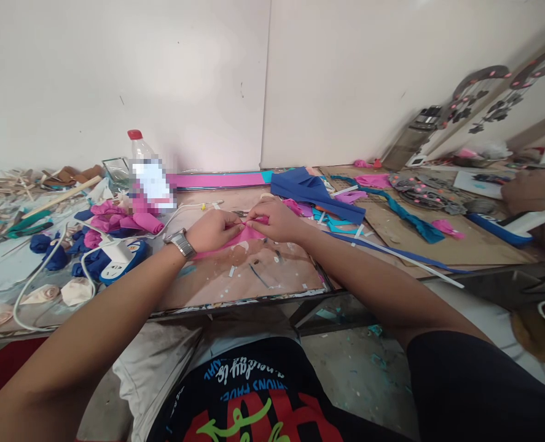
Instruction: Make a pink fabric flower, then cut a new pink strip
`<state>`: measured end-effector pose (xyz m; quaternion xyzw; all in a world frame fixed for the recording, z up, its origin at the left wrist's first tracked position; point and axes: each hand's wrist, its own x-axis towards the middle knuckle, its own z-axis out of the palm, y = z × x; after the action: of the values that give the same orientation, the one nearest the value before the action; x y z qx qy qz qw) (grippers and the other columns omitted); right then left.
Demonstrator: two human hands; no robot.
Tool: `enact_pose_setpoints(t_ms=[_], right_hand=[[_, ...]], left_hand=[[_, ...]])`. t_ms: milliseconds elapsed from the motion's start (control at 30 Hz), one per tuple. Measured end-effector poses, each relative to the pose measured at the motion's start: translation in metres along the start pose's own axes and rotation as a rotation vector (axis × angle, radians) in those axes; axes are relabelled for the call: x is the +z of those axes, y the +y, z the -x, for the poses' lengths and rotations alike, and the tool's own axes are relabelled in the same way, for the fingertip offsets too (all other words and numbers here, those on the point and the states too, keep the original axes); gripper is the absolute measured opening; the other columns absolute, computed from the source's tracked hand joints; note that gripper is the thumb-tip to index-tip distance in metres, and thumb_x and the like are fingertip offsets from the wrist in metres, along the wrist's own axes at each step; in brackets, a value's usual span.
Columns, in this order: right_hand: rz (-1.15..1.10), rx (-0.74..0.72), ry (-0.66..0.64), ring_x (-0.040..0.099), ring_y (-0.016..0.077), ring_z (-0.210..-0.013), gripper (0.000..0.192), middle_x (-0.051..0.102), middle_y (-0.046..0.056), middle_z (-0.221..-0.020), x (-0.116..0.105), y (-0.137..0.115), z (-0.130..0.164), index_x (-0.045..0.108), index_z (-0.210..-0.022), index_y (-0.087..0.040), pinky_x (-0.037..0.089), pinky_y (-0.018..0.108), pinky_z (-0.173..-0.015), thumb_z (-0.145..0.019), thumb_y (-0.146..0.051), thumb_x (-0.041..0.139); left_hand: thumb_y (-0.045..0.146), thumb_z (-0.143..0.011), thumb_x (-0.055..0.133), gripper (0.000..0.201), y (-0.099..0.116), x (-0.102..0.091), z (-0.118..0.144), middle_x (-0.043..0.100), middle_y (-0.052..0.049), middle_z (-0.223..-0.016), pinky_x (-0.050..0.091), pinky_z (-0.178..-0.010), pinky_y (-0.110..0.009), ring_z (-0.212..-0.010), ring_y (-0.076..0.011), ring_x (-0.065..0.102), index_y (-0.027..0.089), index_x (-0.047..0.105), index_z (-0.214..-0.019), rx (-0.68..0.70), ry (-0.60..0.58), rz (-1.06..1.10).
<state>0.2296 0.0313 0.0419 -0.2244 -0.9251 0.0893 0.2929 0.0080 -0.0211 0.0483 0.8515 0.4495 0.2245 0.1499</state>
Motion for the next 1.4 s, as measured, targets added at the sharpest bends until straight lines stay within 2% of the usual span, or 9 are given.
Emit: enact_pose_setpoints(t_ms=[233, 633, 867, 1067, 1233, 1400], right_hand=[[0.006, -0.002, -0.018, 0.064, 0.0232, -0.091, 0.018, 0.077, 0.005, -0.085, -0.002, 0.001, 0.0, 0.073, -0.083, -0.019, 0.04, 0.038, -0.092, -0.092, -0.03, 0.063], [0.019, -0.049, -0.048, 0.064, 0.0232, -0.09, 0.019, 0.076, 0.006, -0.086, -0.003, 0.004, 0.0, 0.076, -0.086, -0.019, 0.042, 0.038, -0.089, -0.092, -0.032, 0.063], [0.031, -0.063, -0.051, 0.067, 0.023, -0.092, 0.019, 0.079, 0.006, -0.093, 0.0, 0.007, 0.001, 0.078, -0.095, -0.021, 0.04, 0.04, -0.093, -0.093, -0.031, 0.062], [0.053, -0.068, -0.067, 0.066, 0.0223, -0.087, 0.019, 0.077, 0.007, -0.09, 0.001, 0.003, 0.0, 0.074, -0.091, -0.019, 0.036, 0.041, -0.095, -0.094, -0.029, 0.058], [0.042, -0.032, -0.098, 0.062, 0.022, -0.084, 0.022, 0.074, 0.006, -0.086, 0.003, -0.001, 0.0, 0.068, -0.086, -0.018, 0.036, 0.039, -0.091, -0.095, -0.03, 0.053], [0.026, -0.041, -0.1, 0.061, 0.0219, -0.083, 0.021, 0.072, 0.006, -0.086, 0.004, 0.0, 0.0, 0.067, -0.087, -0.018, 0.036, 0.038, -0.088, -0.095, -0.03, 0.051]], left_hand=[[0.041, -0.091, 0.05, 0.034, 0.003, -0.005, 0.0, 0.05, 0.003, -0.057, 0.029, -0.056, -0.026, -0.056, -0.012, 0.041, 0.018, 0.06, -0.067, -0.066, -0.049, 0.058], [0.043, -0.091, 0.052, 0.033, -0.006, 0.0, -0.001, 0.055, 0.003, -0.062, 0.031, -0.057, -0.026, -0.058, -0.0118, 0.043, 0.017, 0.067, -0.077, -0.047, -0.111, 0.137], [0.04, -0.088, 0.054, 0.029, -0.005, 0.0, -0.001, 0.055, 0.002, -0.06, 0.029, -0.056, -0.026, -0.056, -0.0118, 0.043, 0.017, 0.065, -0.073, -0.055, -0.068, 0.057], [0.041, -0.086, 0.056, 0.028, -0.004, 0.006, -0.001, 0.058, 0.002, -0.062, 0.029, -0.058, -0.027, -0.058, -0.0123, 0.044, 0.017, 0.063, -0.072, -0.066, -0.049, 0.021], [0.035, -0.082, 0.059, 0.024, -0.006, 0.007, -0.001, 0.054, 0.002, -0.059, 0.027, -0.057, -0.028, -0.058, -0.0123, 0.044, 0.017, 0.058, -0.067, -0.056, -0.038, -0.031], [0.038, -0.086, 0.056, 0.026, -0.006, 0.005, -0.001, 0.055, 0.002, -0.062, 0.029, -0.058, -0.028, -0.059, -0.0121, 0.043, 0.017, 0.062, -0.072, -0.051, -0.049, 0.058]])
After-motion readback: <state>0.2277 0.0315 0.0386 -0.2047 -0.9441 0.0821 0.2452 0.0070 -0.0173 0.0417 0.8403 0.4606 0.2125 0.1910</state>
